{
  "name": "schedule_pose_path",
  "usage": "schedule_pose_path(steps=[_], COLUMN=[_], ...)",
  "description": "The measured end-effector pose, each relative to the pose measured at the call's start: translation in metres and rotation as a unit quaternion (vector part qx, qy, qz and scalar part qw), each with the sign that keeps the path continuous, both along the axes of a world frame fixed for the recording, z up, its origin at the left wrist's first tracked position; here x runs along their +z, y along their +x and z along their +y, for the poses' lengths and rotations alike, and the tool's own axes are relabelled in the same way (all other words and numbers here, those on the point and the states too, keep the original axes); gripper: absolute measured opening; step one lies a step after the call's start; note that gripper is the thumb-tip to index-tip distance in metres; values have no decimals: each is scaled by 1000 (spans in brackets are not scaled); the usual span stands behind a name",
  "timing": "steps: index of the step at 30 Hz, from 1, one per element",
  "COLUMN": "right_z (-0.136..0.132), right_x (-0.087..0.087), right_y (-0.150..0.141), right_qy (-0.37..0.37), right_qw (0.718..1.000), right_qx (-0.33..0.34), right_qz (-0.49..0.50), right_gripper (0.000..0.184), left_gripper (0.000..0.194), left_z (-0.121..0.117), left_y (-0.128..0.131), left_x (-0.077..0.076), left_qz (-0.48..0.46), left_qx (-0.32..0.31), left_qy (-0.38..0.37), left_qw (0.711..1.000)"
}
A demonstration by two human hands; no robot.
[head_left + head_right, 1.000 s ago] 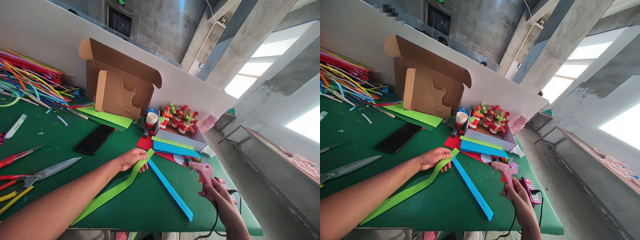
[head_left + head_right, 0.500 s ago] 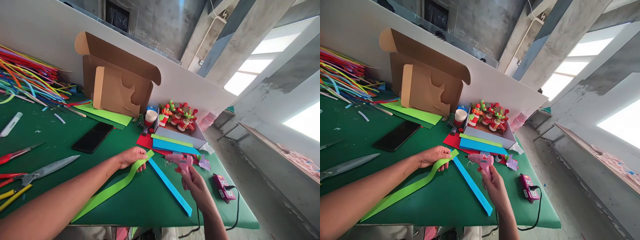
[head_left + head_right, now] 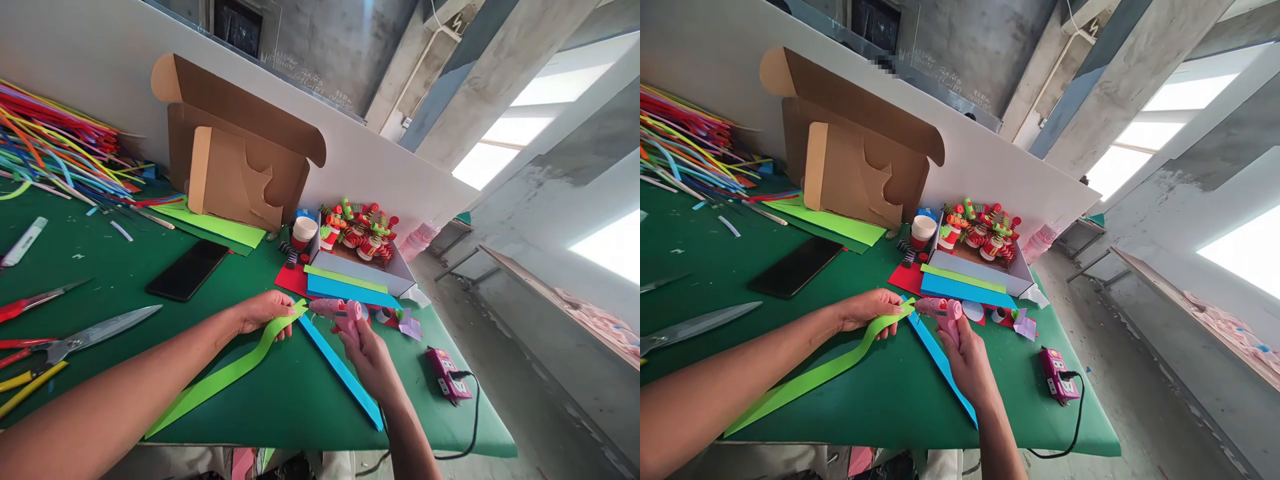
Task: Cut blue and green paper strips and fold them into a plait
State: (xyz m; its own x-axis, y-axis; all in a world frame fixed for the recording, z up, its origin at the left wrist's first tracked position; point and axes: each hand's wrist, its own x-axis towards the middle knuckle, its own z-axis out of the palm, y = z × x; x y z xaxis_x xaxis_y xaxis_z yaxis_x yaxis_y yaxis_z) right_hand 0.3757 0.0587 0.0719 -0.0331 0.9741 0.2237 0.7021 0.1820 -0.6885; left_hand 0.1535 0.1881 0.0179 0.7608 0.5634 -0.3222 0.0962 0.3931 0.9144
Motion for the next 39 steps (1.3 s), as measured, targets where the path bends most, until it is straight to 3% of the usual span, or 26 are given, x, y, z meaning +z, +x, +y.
schedule_pose_path(steps=[5,10,18,27,39], right_z=[1,-1,-1,1,1], right_x=[-2,-3,-3,-10,-10], right_y=[3,-2,-7,-1,-5], right_qy=[-31,-41,-33,-72,-66], right_qw=[999,998,996,983,989], right_qx=[2,2,-37,-30,-41], right_qz=[-8,50,74,167,128], right_gripper=[45,41,35,60,50], left_gripper=[42,42,44,44,48], left_z=[0,0,0,0,0], left_y=[0,0,1,1,0], left_x=[-1,-2,-2,-2,-3], left_qz=[1,8,15,12,1], left_qx=[-2,-8,1,1,-4], left_qy=[0,1,3,6,6], left_qw=[1000,1000,1000,1000,1000])
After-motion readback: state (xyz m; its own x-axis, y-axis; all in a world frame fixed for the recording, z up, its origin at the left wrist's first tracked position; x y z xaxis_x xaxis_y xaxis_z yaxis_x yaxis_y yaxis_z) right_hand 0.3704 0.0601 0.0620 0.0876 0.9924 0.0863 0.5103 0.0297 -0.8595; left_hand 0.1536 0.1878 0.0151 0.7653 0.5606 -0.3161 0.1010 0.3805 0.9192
